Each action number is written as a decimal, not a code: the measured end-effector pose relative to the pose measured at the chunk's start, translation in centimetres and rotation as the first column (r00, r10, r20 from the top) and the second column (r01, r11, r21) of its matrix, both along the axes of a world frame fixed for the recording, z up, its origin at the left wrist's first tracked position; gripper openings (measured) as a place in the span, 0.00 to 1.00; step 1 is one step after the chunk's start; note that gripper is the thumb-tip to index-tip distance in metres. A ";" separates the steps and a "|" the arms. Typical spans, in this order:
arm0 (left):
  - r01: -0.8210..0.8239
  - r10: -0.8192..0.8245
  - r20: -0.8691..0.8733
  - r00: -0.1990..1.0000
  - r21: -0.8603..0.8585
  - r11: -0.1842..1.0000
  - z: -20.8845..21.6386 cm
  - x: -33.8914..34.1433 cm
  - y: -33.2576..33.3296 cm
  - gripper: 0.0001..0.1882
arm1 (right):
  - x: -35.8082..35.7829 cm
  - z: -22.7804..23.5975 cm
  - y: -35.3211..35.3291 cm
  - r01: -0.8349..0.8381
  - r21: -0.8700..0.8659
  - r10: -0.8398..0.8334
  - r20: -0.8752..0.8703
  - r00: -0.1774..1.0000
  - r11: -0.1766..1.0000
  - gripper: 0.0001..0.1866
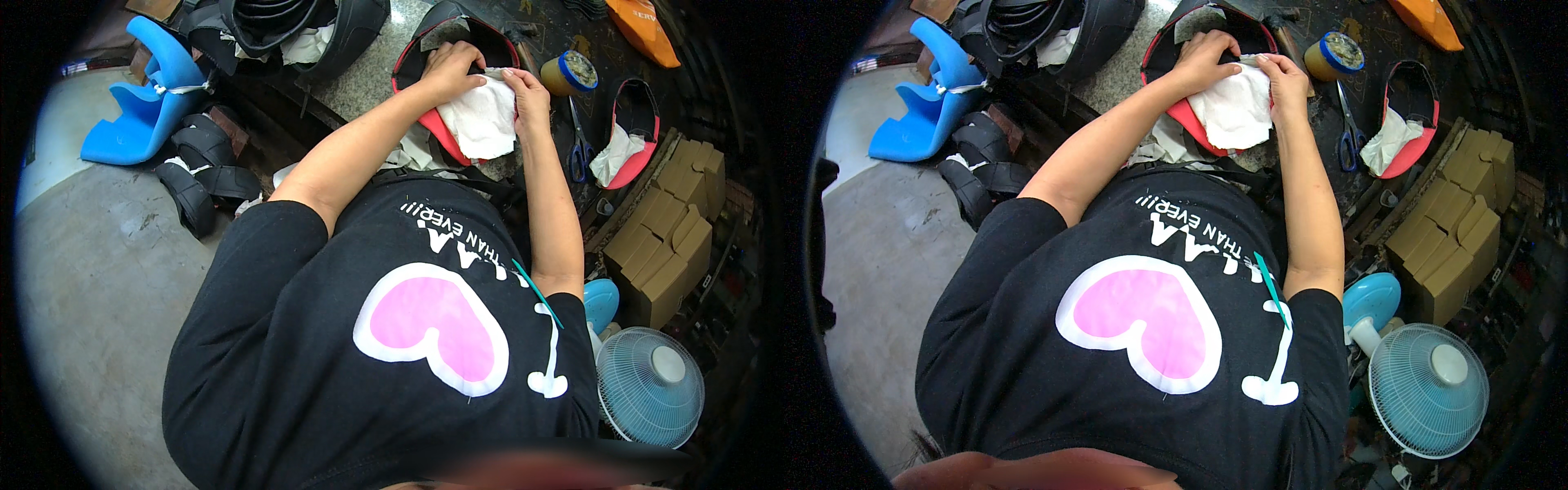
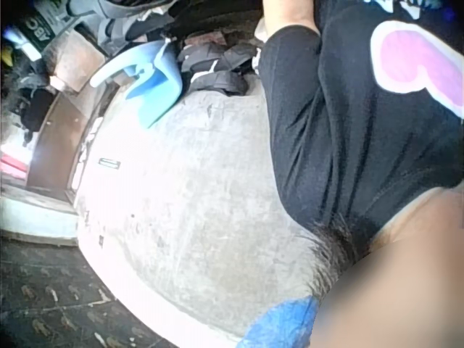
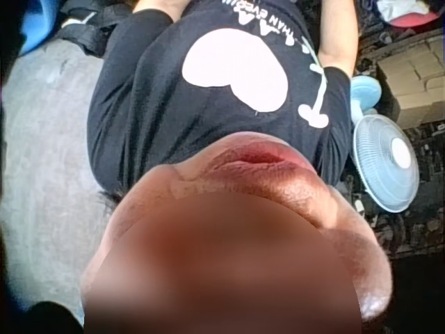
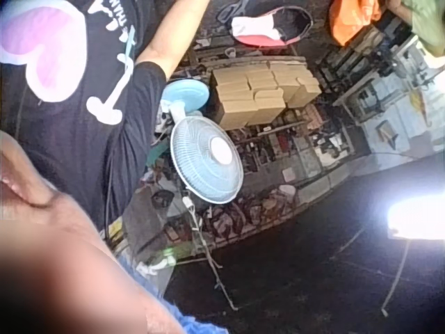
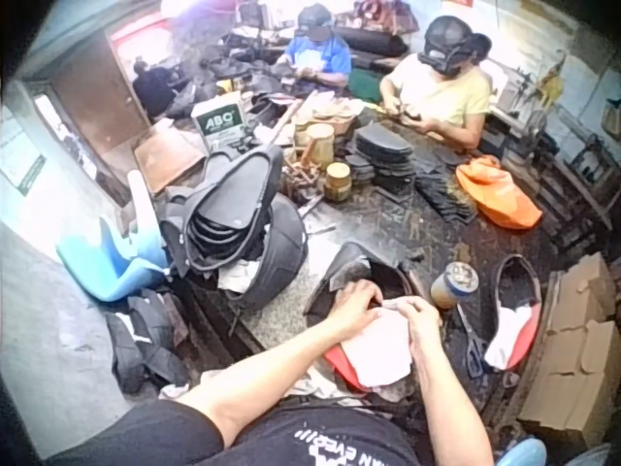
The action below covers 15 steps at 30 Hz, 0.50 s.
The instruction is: The person lines the interior of a black and pink helmet with white foam padding. They use scissors to trim the foam to fit the helmet's shape and tuck the edges into place. The person repeats this process for a second helmet.
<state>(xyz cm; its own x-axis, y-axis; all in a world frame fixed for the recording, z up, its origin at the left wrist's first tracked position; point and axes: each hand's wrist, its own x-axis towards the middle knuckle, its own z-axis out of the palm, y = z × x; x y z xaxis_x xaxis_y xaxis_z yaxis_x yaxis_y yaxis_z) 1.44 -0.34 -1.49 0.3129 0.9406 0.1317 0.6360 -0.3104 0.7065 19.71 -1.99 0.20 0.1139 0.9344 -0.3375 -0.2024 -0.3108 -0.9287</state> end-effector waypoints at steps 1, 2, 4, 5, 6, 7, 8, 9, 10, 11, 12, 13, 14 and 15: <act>0.006 -0.006 0.004 1.000 0.011 1.000 0.1 -0.1 0.0 0.18 | 0.1 -0.4 0.1 0.048 -0.009 -0.049 -0.047 0.998 0.999 0.08; 0.014 -0.014 0.009 1.000 0.021 1.000 0.1 -0.1 -0.2 0.18 | 0.1 -0.8 0.1 0.098 -0.023 -0.100 -0.094 0.991 0.995 0.07; 0.017 -0.017 0.010 1.000 0.050 0.999 0.3 -0.1 -0.6 0.18 | 0.3 -1.5 0.3 0.148 -0.028 -0.150 -0.083 0.985 0.989 0.06; 0.020 -0.020 0.002 1.000 0.047 0.999 0.3 -0.1 -0.7 0.18 | 0.3 -1.8 0.4 0.147 -0.018 -0.148 -0.027 0.989 0.989 0.06; 0.036 -0.035 -0.012 0.999 0.076 0.996 0.4 -0.1 -0.9 0.19 | 0.5 -2.0 0.4 0.141 -0.014 -0.141 0.022 0.990 0.990 0.06; 0.054 -0.051 -0.034 0.998 0.088 0.995 0.5 -0.1 -1.1 0.19 | 0.6 -2.1 0.5 0.103 0.019 -0.105 0.253 0.962 0.994 0.07; 0.067 -0.061 -0.068 0.996 0.090 0.994 0.6 -0.1 -1.3 0.19 | 0.7 -2.2 0.5 0.054 0.037 -0.065 0.463 0.884 0.998 0.08; 0.097 -0.081 -0.110 0.991 0.145 0.985 0.7 0.0 -1.7 0.20 | 0.9 -2.2 0.5 0.012 0.039 -0.034 0.656 0.754 0.999 0.09; 0.122 -0.091 -0.164 0.982 0.189 0.974 0.8 0.1 -2.1 0.21 | 0.9 -2.2 0.7 -0.005 0.076 -0.048 0.670 0.740 0.997 0.10; 0.155 -0.105 -0.217 0.971 0.231 0.960 0.9 0.1 -2.6 0.21 | 0.9 -2.2 0.7 -0.012 0.107 -0.065 0.690 0.721 0.994 0.12; 0.287 -0.198 -0.333 0.922 0.244 0.926 1.1 -0.1 -3.1 0.26 | 0.9 -2.2 0.8 -0.016 0.119 -0.074 0.712 0.698 0.993 0.13; 0.373 -0.268 -0.375 0.888 0.243 0.896 1.2 -0.3 -3.8 0.27 | 0.9 -2.2 0.9 -0.027 0.139 -0.082 0.719 0.690 0.990 0.14; 0.456 -0.336 -0.415 0.846 0.236 0.858 1.4 -0.5 -4.8 0.28 | 0.9 -2.2 0.9 -0.034 0.138 -0.079 0.730 0.679 0.990 0.14; 0.542 -0.418 -0.453 0.787 0.183 0.821 1.6 -0.7 -5.6 0.29 | 0.9 -2.2 1.0 -0.041 0.136 -0.074 0.741 0.667 0.990 0.14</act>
<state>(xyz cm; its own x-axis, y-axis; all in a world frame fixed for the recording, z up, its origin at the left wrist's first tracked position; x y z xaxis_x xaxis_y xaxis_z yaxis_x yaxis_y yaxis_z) 0.70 -5.97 0.10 0.7945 0.5896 0.1452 0.5411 -0.7960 0.2713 20.62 -1.02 -1.96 0.2884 0.9574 -0.0105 0.5688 -0.1801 -0.8025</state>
